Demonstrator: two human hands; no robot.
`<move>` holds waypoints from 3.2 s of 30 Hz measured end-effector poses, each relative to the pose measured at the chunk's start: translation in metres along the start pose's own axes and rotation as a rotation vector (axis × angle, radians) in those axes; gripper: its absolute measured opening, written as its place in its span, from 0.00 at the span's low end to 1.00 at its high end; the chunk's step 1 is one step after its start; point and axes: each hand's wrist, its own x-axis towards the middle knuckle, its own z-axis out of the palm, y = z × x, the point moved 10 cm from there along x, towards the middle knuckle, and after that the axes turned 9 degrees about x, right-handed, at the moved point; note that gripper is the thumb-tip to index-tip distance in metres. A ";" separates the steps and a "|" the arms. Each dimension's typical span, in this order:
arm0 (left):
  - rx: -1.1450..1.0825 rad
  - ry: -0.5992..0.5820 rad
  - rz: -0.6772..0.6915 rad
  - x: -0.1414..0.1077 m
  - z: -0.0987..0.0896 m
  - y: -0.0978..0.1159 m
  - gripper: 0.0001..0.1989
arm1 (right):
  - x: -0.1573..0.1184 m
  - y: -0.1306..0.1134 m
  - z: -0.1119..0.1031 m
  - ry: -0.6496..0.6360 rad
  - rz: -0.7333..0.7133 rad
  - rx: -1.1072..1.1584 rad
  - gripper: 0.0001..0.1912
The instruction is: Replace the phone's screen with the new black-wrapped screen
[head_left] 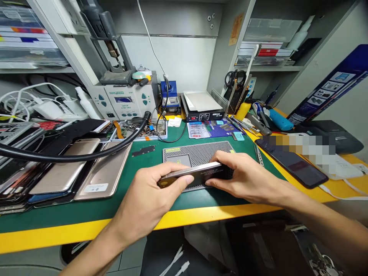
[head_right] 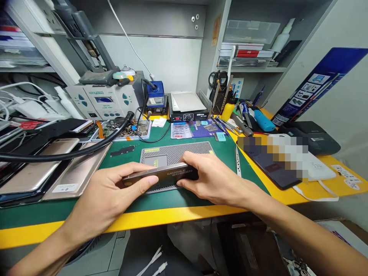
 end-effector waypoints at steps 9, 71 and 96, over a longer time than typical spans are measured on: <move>-0.096 0.034 0.037 -0.008 0.005 -0.002 0.11 | -0.007 -0.012 -0.001 -0.027 -0.044 0.132 0.12; 0.199 0.353 0.381 -0.020 -0.007 0.016 0.09 | -0.020 0.025 -0.016 -0.146 0.007 0.565 0.20; -0.632 0.070 -0.119 0.015 0.011 -0.011 0.21 | -0.016 0.051 -0.007 -0.031 0.276 1.019 0.19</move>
